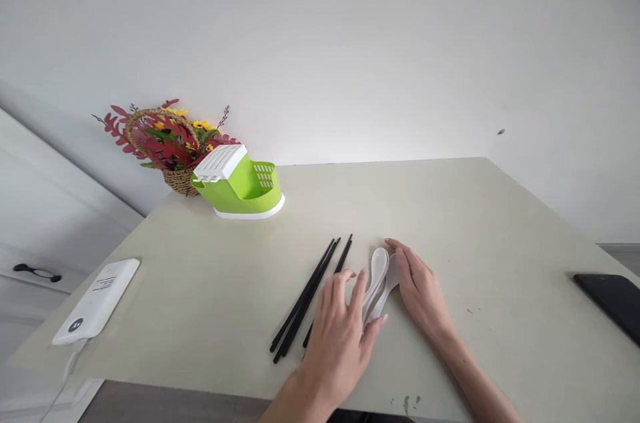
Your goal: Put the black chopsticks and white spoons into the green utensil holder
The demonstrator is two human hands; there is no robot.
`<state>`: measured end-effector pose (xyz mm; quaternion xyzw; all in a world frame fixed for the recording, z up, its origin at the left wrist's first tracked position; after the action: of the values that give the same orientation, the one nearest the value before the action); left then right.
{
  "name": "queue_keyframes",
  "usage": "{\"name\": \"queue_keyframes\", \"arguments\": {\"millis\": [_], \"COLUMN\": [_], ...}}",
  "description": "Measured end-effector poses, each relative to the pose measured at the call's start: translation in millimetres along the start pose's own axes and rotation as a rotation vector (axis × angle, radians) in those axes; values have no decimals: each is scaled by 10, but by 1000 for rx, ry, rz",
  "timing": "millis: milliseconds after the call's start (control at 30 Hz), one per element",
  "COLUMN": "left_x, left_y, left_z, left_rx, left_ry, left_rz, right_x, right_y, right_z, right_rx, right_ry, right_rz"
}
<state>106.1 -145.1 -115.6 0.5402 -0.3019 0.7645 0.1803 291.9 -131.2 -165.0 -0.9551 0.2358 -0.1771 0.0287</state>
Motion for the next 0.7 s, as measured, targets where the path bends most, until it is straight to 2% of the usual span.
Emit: {"name": "queue_keyframes", "arguments": {"millis": [67, 133, 233, 367, 433, 533, 600, 700], "left_x": [211, 500, 988, 1502, 1620, 1628, 1590, 1552], "left_y": [-137, -333, -655, -952, -1022, -1074, -1087, -1095], "left_z": [-204, -519, -1096, -1833, -2108, -2395, -2496, -2536], "left_rx": [2, 46, 129, 267, 304, 328, 316, 271], "left_ry": [-23, -84, -217, -366, -399, -409, -397, -369], "left_rz": [107, 259, 468, 630, 645, 575, 531, 509], "right_x": [10, 18, 36, 60, 66, 70, 70, 67], "right_y": [-1, -2, -4, -1, 4, 13, 20, 30], "right_z": [7, 16, 25, 35, 42, 50, 52, 59], "right_rx": [-7, -17, -12, -11, -27, -46, -46, -49], "right_ry": [-10, -24, -39, -42, -45, -47, -52, -55], "right_rz": [9, 16, 42, 93, 108, 115, 113, 108]}}
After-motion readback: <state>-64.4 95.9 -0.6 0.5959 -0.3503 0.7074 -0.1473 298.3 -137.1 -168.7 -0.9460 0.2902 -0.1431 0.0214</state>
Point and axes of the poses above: each hand's wrist, its own y-axis away from the middle knuckle, its own x-axis out of the back of the hand, z = x × y, the point moved 5 cm from there along -y, towards the middle knuckle, and after that the axes turned 7 degrees about -y, right-handed, at the moved point
